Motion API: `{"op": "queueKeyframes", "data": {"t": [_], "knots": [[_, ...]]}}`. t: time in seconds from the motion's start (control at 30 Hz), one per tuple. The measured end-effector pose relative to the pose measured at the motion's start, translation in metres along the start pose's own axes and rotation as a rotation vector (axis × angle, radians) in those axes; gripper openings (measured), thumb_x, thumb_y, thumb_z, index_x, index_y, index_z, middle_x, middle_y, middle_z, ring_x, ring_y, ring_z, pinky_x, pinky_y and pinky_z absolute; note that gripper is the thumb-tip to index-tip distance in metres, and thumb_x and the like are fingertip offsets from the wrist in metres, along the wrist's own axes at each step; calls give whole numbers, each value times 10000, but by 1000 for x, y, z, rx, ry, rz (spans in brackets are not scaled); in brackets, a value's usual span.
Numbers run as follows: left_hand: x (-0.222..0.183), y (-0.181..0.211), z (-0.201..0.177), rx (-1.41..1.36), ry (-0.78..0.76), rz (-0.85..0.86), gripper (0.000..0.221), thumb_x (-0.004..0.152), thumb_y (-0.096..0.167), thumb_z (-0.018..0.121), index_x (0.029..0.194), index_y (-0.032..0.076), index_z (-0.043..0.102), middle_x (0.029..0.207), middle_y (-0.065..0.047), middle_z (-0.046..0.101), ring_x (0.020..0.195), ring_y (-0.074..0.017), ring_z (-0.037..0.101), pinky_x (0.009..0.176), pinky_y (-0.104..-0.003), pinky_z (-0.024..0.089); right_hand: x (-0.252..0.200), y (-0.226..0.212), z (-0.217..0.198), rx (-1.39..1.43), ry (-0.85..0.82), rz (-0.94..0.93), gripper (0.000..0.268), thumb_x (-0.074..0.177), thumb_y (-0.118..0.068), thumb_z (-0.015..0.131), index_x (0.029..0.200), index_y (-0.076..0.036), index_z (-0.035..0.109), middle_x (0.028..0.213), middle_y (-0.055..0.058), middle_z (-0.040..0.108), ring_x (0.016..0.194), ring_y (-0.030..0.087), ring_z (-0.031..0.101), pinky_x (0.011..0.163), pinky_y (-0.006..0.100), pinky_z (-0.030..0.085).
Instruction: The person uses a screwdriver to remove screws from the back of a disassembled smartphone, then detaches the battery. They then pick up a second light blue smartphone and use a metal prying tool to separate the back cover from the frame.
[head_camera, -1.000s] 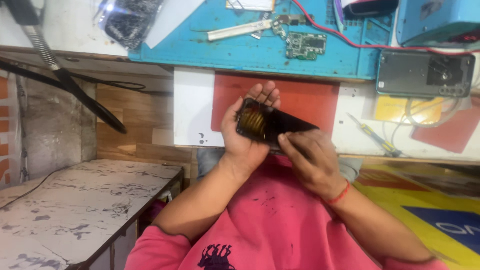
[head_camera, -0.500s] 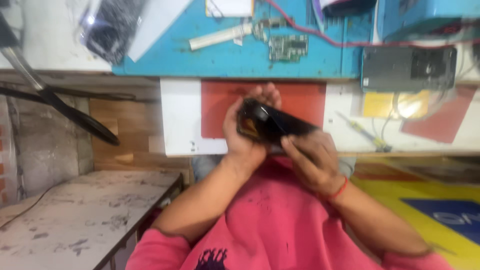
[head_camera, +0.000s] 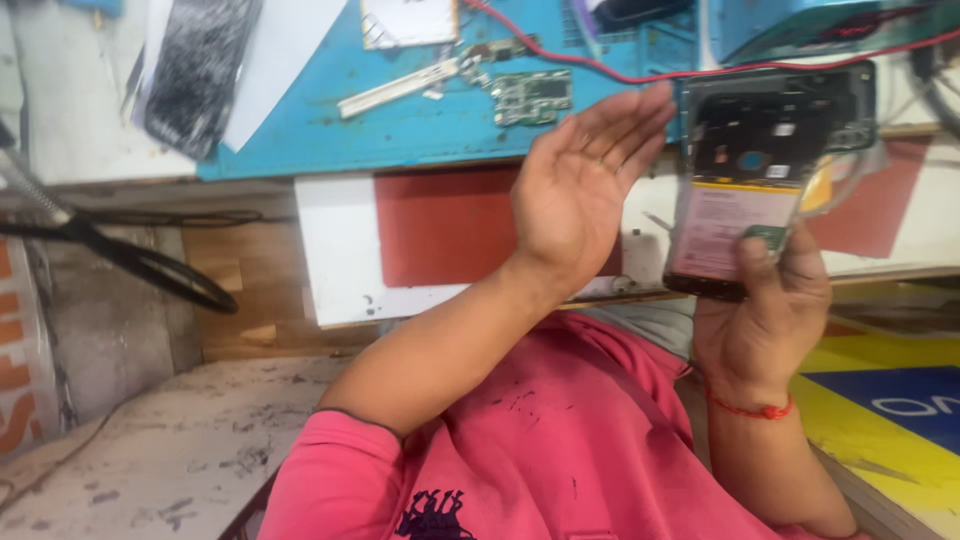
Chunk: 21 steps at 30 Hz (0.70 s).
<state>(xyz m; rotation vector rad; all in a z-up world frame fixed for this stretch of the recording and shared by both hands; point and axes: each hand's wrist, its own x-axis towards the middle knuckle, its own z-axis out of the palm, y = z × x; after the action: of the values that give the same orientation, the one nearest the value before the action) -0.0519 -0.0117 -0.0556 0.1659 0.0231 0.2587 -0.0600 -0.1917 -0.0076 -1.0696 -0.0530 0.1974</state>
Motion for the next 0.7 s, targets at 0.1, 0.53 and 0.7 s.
{"op": "queueKeyframes", "data": {"t": [0.1,0.53,0.7], "knots": [[30,-25,8,183,-93,10,486,1242,275,314,1411,-98,577,1513,-235,529,1464,-334,465,1315,-446,285,2,-15,-14,27,45,-87,304,1130,27,614,1425,80,559,1303,123,675,1200,194,668,1129,321,539],[38,-69,24,798,-257,324,769,1175,598,311,1690,60,120,1706,-67,155,1608,-151,120,1372,-296,42,-5,-11,-55,41,185,-103,234,1148,14,653,1374,46,602,1212,131,694,1028,214,716,867,339,626],[36,-67,27,946,-316,281,899,1108,712,268,1711,108,-12,1730,-28,11,1622,-138,15,1369,-296,12,-3,-11,-54,44,216,-95,205,1126,26,640,1327,34,601,1164,119,691,982,214,722,816,346,637]]}}
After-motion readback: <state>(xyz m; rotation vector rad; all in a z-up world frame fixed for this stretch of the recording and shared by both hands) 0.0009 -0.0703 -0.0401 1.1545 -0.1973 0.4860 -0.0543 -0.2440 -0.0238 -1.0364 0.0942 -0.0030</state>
